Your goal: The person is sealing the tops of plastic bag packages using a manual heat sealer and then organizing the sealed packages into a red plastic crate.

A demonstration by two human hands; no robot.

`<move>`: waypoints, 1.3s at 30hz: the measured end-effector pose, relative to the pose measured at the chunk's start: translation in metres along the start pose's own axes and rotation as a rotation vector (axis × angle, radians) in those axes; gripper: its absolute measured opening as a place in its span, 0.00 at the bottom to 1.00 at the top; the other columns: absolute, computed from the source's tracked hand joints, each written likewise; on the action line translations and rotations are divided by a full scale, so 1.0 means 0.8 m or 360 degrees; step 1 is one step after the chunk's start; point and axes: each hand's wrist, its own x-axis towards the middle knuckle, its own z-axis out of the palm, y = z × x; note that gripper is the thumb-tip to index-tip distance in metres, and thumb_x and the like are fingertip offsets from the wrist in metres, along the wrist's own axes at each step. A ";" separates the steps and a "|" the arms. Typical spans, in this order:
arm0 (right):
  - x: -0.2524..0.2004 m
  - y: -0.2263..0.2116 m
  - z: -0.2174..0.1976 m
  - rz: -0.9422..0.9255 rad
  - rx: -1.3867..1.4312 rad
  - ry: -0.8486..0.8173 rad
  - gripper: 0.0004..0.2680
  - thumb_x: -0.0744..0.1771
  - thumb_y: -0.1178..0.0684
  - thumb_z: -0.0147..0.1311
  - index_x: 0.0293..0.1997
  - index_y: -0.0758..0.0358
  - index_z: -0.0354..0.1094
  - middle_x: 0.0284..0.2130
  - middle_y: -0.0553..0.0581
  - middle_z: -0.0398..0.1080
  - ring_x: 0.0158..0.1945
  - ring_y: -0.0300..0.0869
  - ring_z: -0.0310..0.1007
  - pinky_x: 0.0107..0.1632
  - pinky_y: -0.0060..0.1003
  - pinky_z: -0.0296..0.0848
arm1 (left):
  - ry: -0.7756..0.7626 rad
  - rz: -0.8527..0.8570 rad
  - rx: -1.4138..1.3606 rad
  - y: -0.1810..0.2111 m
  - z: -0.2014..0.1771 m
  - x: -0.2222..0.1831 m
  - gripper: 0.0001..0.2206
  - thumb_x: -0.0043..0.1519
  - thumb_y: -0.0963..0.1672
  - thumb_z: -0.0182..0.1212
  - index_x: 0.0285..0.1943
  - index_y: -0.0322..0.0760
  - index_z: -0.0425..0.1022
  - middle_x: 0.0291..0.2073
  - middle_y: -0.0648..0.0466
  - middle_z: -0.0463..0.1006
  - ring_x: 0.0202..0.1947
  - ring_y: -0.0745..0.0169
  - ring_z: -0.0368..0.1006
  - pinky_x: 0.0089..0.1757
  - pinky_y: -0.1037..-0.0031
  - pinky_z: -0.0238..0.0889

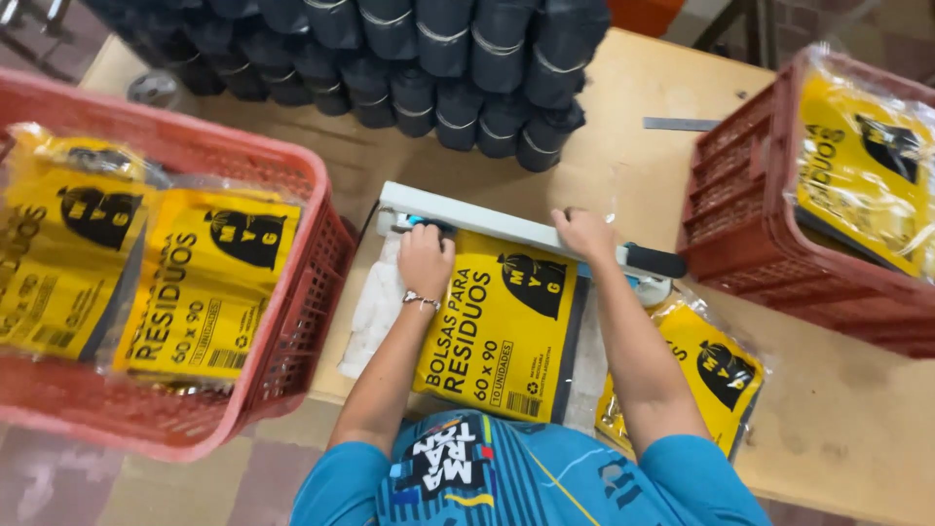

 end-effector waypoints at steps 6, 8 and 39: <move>-0.013 -0.006 -0.001 0.0008 -0.0014 0.0005 0.24 0.68 0.33 0.31 0.57 0.59 0.71 0.53 0.69 0.72 0.60 0.64 0.67 0.63 0.60 0.61 | -0.0090 0.0001 -0.0128 0.014 -0.054 -0.012 0.07 0.53 0.46 0.61 0.36 0.45 0.71 0.30 0.55 0.69 0.35 0.50 0.71 0.38 0.61 0.68; -0.005 0.003 0.008 0.0011 -0.0052 0.0084 0.22 0.70 0.36 0.32 0.57 0.59 0.72 0.51 0.69 0.73 0.58 0.64 0.69 0.61 0.60 0.62 | -0.0288 0.0005 -0.0393 0.024 -0.081 -0.025 0.10 0.57 0.47 0.60 0.45 0.43 0.73 0.34 0.54 0.73 0.40 0.49 0.73 0.42 0.62 0.68; -0.038 -0.015 -0.012 -0.0278 -0.0163 0.0914 0.15 0.68 0.42 0.43 0.31 0.59 0.73 0.29 0.70 0.73 0.34 0.67 0.71 0.32 0.59 0.65 | -0.1369 -0.1057 0.0457 -0.441 -0.291 0.168 0.28 0.62 0.55 0.58 0.58 0.28 0.76 0.51 0.31 0.78 0.50 0.28 0.74 0.48 0.47 0.65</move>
